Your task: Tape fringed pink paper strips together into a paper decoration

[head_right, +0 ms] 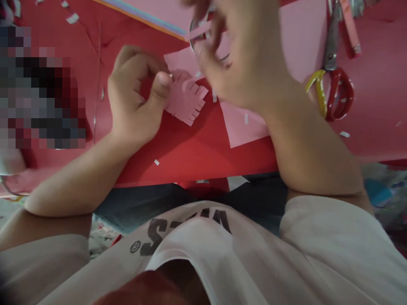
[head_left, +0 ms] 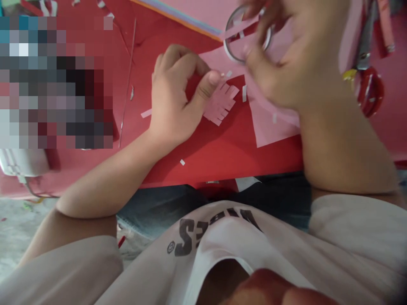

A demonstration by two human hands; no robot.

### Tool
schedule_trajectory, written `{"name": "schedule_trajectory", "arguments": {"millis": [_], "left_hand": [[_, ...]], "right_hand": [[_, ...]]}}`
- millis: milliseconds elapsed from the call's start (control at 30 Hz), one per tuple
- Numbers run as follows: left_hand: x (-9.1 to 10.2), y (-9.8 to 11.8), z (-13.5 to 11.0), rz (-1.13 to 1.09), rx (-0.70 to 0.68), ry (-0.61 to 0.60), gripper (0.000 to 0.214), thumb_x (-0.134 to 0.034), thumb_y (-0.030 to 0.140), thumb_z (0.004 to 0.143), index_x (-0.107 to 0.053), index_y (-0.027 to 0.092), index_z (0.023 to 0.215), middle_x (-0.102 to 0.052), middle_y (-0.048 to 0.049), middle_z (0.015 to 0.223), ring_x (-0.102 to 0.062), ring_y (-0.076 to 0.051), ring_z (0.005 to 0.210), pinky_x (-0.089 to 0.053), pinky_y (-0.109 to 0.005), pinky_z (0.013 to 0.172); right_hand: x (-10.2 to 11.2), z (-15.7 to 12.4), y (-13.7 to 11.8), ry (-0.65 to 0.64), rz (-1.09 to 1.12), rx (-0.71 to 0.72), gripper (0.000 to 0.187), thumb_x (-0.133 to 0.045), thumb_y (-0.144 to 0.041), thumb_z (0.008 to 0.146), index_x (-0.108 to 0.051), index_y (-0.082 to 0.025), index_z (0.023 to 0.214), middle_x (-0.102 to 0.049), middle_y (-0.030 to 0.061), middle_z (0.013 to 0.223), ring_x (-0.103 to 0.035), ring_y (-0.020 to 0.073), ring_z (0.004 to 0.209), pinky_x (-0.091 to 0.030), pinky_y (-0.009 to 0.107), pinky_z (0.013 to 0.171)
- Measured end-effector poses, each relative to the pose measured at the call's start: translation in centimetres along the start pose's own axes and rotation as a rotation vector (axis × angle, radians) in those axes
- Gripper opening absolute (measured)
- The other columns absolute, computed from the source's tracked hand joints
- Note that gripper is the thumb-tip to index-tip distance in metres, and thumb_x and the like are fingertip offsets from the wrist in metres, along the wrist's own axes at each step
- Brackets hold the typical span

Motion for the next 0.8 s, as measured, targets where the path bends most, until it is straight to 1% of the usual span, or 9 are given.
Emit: {"name": "schedule_trajectory", "arguments": {"millis": [67,167,200,233,333,500,600,700,800], "left_hand": [[0.4,-0.1,0.6,-0.015,-0.032,0.008,0.06,-0.046,0.084,0.094,-0.061,0.028,0.084,-0.068,-0.0033,0.092,-0.065,-0.018,0.094,-0.055,-0.052,0.088],[0.9,-0.4,1.3,0.081,0.005,-0.006,0.056,-0.049,0.08,0.095,-0.058,0.026,0.087,-0.066,0.0025,0.09,-0.061,-0.011,0.09,-0.057,-0.043,0.083],[0.8,-0.5,1.4,0.105,0.024,-0.04,0.055,-0.047,0.079,0.097,-0.059,0.026,0.091,-0.066,0.0033,0.093,-0.06,-0.01,0.091,-0.057,-0.041,0.084],[1.0,-0.6,1.4,0.062,-0.015,0.083,0.063,-0.043,0.087,0.091,-0.057,0.026,0.086,-0.064,0.0009,0.086,-0.059,-0.013,0.087,-0.053,-0.043,0.078],[0.8,-1.0,1.6,-0.056,-0.081,0.149,0.073,-0.046,0.1,0.076,-0.055,0.028,0.078,-0.064,-0.0041,0.08,-0.06,-0.021,0.082,-0.046,-0.049,0.072],[0.4,-1.4,1.7,0.029,-0.065,0.108,0.064,-0.042,0.091,0.09,-0.053,0.029,0.08,-0.065,-0.0028,0.084,-0.059,-0.018,0.088,-0.051,-0.051,0.08],[-0.5,-1.7,0.9,0.206,0.027,-0.007,0.05,-0.062,0.081,0.089,-0.06,0.031,0.092,-0.067,-0.0061,0.104,-0.059,-0.027,0.107,-0.046,-0.057,0.093],[-1.5,-2.2,-0.3,0.608,0.191,0.024,0.073,-0.096,0.074,0.052,-0.057,0.028,0.093,-0.057,-0.0073,0.114,-0.044,-0.032,0.114,-0.036,-0.066,0.101],[-2.3,-2.4,-0.8,0.64,0.161,-0.119,0.082,-0.109,0.045,0.037,-0.057,0.03,0.099,-0.053,-0.0049,0.116,-0.04,-0.029,0.112,-0.037,-0.062,0.097]], "right_hand": [[-1.2,-0.4,-2.3,-0.151,0.036,0.183,0.051,-0.065,-0.009,0.089,-0.064,-0.027,0.137,-0.073,-0.0027,0.117,-0.072,0.0151,0.101,-0.056,0.028,0.083],[-2.0,-0.8,-3.1,-0.094,-0.131,0.295,0.035,-0.066,-0.018,0.093,-0.066,-0.031,0.126,-0.077,-0.008,0.104,-0.074,0.013,0.09,-0.056,0.035,0.098],[-2.2,-0.8,-2.7,-0.067,-0.198,0.302,0.028,-0.067,-0.023,0.094,-0.067,-0.03,0.121,-0.078,-0.0086,0.102,-0.074,0.0128,0.088,-0.054,0.037,0.101],[-2.3,-0.8,-2.3,-0.046,-0.251,0.298,0.022,-0.068,-0.027,0.095,-0.068,-0.03,0.117,-0.078,-0.0084,0.1,-0.073,0.0131,0.087,-0.053,0.038,0.102],[-2.4,-0.6,-0.8,-0.061,-0.352,0.294,0.013,-0.068,-0.037,0.096,-0.069,-0.031,0.107,-0.078,-0.0069,0.094,-0.072,0.0153,0.087,-0.054,0.039,0.099],[-2.3,-0.6,-0.8,0.004,-0.372,0.299,0.01,-0.065,-0.037,0.097,-0.069,-0.028,0.096,-0.074,-0.0041,0.083,-0.069,0.0164,0.08,-0.055,0.04,0.092],[-1.8,-0.6,-1.4,0.126,-0.232,0.172,0.015,-0.059,-0.033,0.102,-0.072,-0.027,0.096,-0.076,-0.002,0.086,-0.071,0.0158,0.08,-0.055,0.037,0.081],[-1.5,-0.4,-1.4,0.192,-0.104,0.075,0.017,-0.059,-0.031,0.105,-0.074,-0.03,0.097,-0.078,-0.0018,0.087,-0.07,0.0144,0.077,-0.054,0.034,0.071],[-1.4,-0.2,-1.3,0.193,-0.074,0.04,0.016,-0.059,-0.029,0.105,-0.075,-0.032,0.1,-0.079,-0.0034,0.09,-0.071,0.014,0.078,-0.056,0.034,0.072]]}}
Point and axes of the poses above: each hand's wrist, its own z-axis towards the middle knuckle, its own x-axis out of the back of the hand, y = z × x, the point moved 2 cm from there along z, towards the middle knuckle
